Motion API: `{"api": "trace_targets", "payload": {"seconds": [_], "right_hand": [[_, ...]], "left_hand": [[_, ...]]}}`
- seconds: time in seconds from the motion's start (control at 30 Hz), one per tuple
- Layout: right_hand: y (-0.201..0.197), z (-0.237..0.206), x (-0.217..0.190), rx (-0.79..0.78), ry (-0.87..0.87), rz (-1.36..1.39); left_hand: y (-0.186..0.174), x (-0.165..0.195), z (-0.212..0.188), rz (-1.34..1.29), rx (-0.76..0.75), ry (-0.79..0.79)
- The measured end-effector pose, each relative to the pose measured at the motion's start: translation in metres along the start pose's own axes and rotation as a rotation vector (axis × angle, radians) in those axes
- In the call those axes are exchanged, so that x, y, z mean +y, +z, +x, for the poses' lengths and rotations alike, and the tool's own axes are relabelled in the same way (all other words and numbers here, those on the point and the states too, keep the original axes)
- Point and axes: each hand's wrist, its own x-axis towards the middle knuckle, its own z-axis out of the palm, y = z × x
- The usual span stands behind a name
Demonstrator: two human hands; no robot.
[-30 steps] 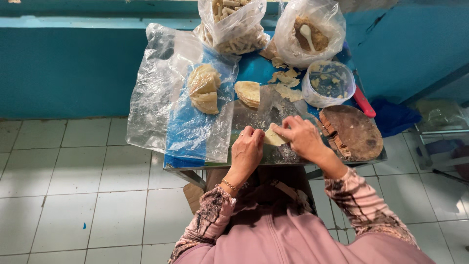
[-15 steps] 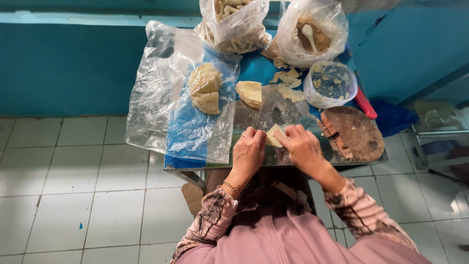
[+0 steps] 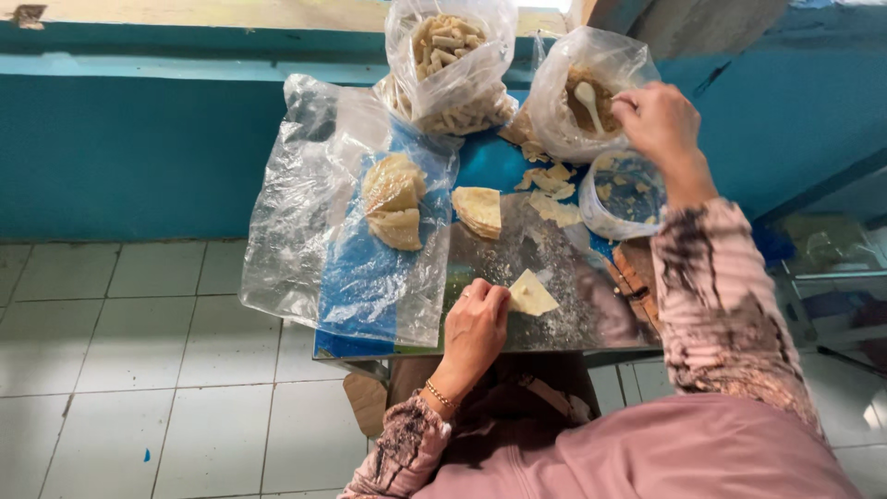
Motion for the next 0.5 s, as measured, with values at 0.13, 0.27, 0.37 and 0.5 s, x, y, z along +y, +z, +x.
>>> {"api": "trace_targets", "payload": {"seconds": [0.13,0.27,0.37,0.5], "right_hand": [[0.069,0.054,0.017,-0.273,0.19,-0.252],[0.103,0.057,0.025,-0.143,0.011,-0.457],[0.107,0.049,0.032,-0.165,-0.029,-0.427],[0.104,0.048,0.033,-0.147,-0.075,-0.46]], "left_hand": [[-0.005,0.003,0.0,0.0,-0.009,-0.003],[-0.006,0.004,0.0,0.003,-0.028,-0.023],[-0.005,0.003,-0.002,-0.01,-0.037,-0.006],[-0.003,0.003,-0.002,-0.001,-0.035,-0.007]]}}
